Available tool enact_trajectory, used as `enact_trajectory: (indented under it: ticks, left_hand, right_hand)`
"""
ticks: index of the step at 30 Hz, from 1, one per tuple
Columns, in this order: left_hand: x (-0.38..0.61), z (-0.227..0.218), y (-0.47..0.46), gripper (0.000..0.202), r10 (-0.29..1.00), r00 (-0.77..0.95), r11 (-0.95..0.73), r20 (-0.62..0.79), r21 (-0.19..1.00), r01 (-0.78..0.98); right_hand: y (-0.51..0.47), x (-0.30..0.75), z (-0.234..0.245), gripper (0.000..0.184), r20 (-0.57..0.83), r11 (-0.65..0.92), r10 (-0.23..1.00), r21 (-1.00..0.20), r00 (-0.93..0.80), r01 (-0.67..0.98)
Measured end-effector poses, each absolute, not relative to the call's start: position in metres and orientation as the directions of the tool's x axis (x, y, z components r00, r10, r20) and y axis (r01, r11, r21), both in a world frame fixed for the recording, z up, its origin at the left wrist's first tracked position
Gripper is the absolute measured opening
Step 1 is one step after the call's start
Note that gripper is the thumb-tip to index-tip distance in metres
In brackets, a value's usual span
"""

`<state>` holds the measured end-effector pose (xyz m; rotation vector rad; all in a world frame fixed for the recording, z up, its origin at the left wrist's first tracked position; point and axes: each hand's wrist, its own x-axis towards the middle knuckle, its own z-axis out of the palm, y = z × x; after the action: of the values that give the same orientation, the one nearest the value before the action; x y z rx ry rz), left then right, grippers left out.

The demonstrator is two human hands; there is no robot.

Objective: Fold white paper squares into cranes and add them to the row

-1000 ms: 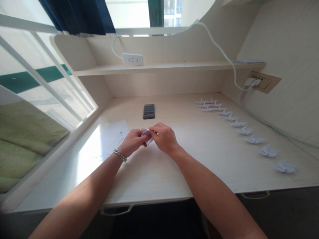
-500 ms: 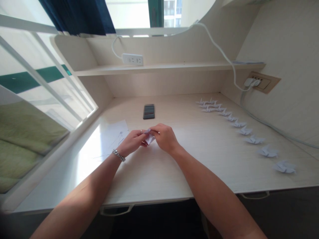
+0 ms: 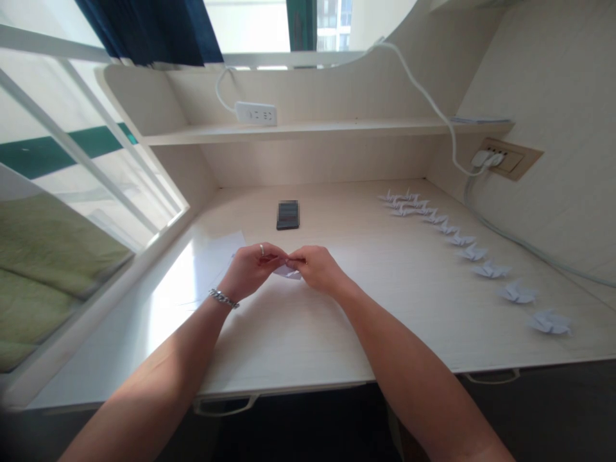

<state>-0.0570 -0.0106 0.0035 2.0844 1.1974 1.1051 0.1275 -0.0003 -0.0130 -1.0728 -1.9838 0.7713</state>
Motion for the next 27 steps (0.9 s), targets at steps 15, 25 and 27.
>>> enact_trajectory:
  ticks: [15, 25, 27]
  left_hand:
    - [-0.047, 0.005, -0.008, 0.037, 0.978, 0.199, 0.03, -0.061, 0.987, 0.155]
    - [-0.036, -0.005, -0.011, 0.027, 0.978, 0.209, -0.001, 0.002, 1.0, -0.002]
    - [-0.036, -0.006, -0.009, 0.024, 0.983, 0.184, -0.03, 0.019, 0.998, 0.057]
  right_hand:
    - [-0.003, 0.127, -0.006, 0.017, 0.43, 0.471, 0.882, -0.775, -0.194, 0.422]
    - [-0.008, 0.121, -0.007, 0.019, 0.53, 0.546, 0.834, -0.753, -0.152, 0.368]
    - [-0.009, 0.12, -0.007, 0.017, 0.546, 0.561, 0.824, -0.753, -0.15, 0.345]
